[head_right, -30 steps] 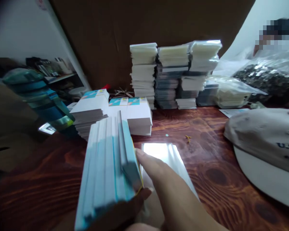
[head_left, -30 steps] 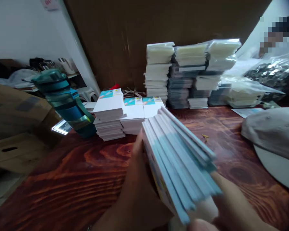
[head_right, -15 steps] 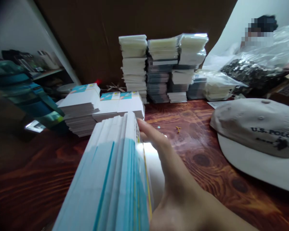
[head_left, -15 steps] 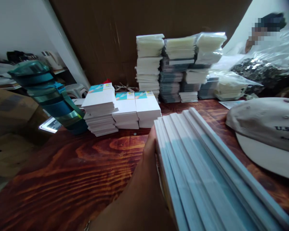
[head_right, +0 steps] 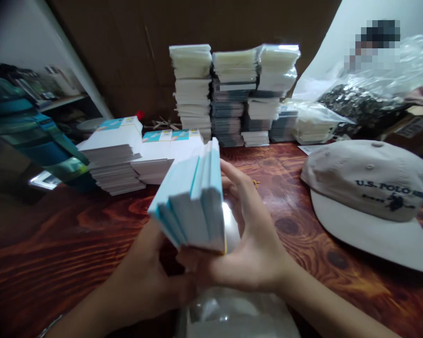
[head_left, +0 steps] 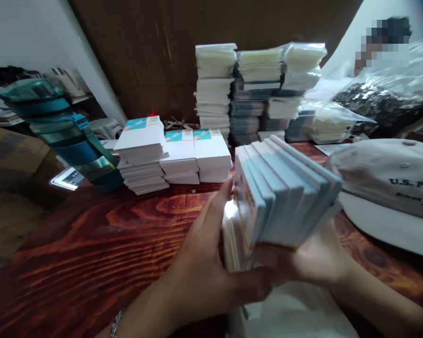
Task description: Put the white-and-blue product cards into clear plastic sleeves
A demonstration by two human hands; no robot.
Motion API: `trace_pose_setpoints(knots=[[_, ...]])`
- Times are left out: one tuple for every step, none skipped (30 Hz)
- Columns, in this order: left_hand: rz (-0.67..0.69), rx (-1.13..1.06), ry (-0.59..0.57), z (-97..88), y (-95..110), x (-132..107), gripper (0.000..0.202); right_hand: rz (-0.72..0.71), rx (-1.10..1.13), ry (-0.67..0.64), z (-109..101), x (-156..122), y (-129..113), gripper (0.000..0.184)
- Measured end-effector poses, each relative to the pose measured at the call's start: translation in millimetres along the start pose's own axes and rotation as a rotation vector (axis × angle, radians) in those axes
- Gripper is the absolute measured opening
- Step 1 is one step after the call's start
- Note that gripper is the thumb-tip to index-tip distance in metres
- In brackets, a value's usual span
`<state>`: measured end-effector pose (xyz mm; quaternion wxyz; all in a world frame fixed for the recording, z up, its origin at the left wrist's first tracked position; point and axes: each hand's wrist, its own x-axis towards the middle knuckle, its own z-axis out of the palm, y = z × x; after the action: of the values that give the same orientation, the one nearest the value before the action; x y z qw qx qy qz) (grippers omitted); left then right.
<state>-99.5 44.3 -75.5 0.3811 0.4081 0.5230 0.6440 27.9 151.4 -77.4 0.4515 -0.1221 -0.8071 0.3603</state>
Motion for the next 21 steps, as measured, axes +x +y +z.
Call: trace_pose_setpoints(knots=[[0.043, 0.108, -0.029, -0.6, -1.4, -0.6, 0.086, 0.012, 0.029, 0.018, 0.0, 1.3, 0.7, 0.074], [0.092, 0.228, -0.059, -1.4, -2.4, -1.0, 0.081, 0.021, 0.039, 0.041, -0.2, 2.5, 1.7, 0.071], [0.141, 0.341, -0.082, -2.3, -3.1, -1.2, 0.076, 0.031, 0.038, 0.060, -0.4, 3.5, 2.7, 0.069], [0.185, 0.424, -0.099, -3.1, -3.5, -1.2, 0.071, 0.034, 0.031, 0.078, -0.6, 4.4, 3.7, 0.069], [0.225, 0.487, -0.114, -3.9, -3.8, -1.2, 0.067, 0.034, 0.021, 0.086, -0.8, 5.2, 4.3, 0.069], [0.256, 0.529, -0.129, -4.5, -3.9, -1.3, 0.064, 0.027, 0.014, 0.088, -0.9, 5.9, 4.7, 0.069], [0.279, 0.556, -0.141, -5.0, -4.0, -1.5, 0.062, 0.018, 0.009, 0.083, -0.9, 6.5, 4.8, 0.069], [0.298, 0.570, -0.150, -5.3, -4.2, -1.8, 0.061, 0.006, 0.010, 0.073, -0.8, 6.9, 4.6, 0.068], [0.315, 0.576, -0.156, -5.6, -4.2, -2.3, 0.062, -0.006, 0.014, 0.064, -0.6, 7.1, 4.1, 0.066], [0.330, 0.578, -0.154, -5.7, -4.1, -2.9, 0.062, -0.017, 0.018, 0.063, -0.3, 7.0, 3.6, 0.065], [0.346, 0.577, -0.143, -5.6, -3.7, -3.8, 0.063, -0.021, 0.019, 0.062, 0.1, 6.6, 2.8, 0.065], [0.364, 0.574, -0.132, -5.3, -2.9, -5.0, 0.064, -0.020, 0.016, 0.065, 0.4, 6.1, 2.0, 0.065], [0.387, 0.563, -0.122, -4.5, -1.5, -6.4, 0.065, -0.013, 0.011, 0.072, 0.7, 5.4, 1.0, 0.067], [0.410, 0.546, -0.113, -3.3, 0.5, -8.2, 0.067, -0.007, 0.008, 0.090, 0.7, 4.7, -0.1, 0.069], [0.432, 0.521, -0.101, -1.6, 3.2, -10.3, 0.069, -0.006, 0.006, 0.116, 0.6, 4.2, -1.3, 0.072], [0.446, 0.492, -0.087, 0.5, 6.2, -12.6, 0.070, -0.012, 0.005, 0.145, 0.2, 3.9, -2.5, 0.074], [0.454, 0.462, -0.074, 2.7, 9.3, -14.8, 0.071, -0.027, 0.006, 0.180, -0.4, 3.9, -3.8, 0.075], [0.453, 0.435, -0.066, 4.9, 12.1, -16.8, 0.072, -0.038, 0.011, 0.207, -1.3, 4.1, -5.1, 0.075], [0.436, 0.413, -0.060, 6.8, 13.9, -18.3, 0.073, -0.043, 0.018, 0.221, -2.3, 4.5, -6.1, 0.074], [0.416, 0.395, -0.059, 8.0, 14.2, -19.2, 0.074, -0.041, 0.027, 0.224, -3.3, 4.9, -6.9, 0.073], [0.393, 0.383, -0.062, 8.6, 12.8, -19.2, 0.076, -0.030, 0.036, 0.217, -4.3, 5.3, -7.4, 0.073]])
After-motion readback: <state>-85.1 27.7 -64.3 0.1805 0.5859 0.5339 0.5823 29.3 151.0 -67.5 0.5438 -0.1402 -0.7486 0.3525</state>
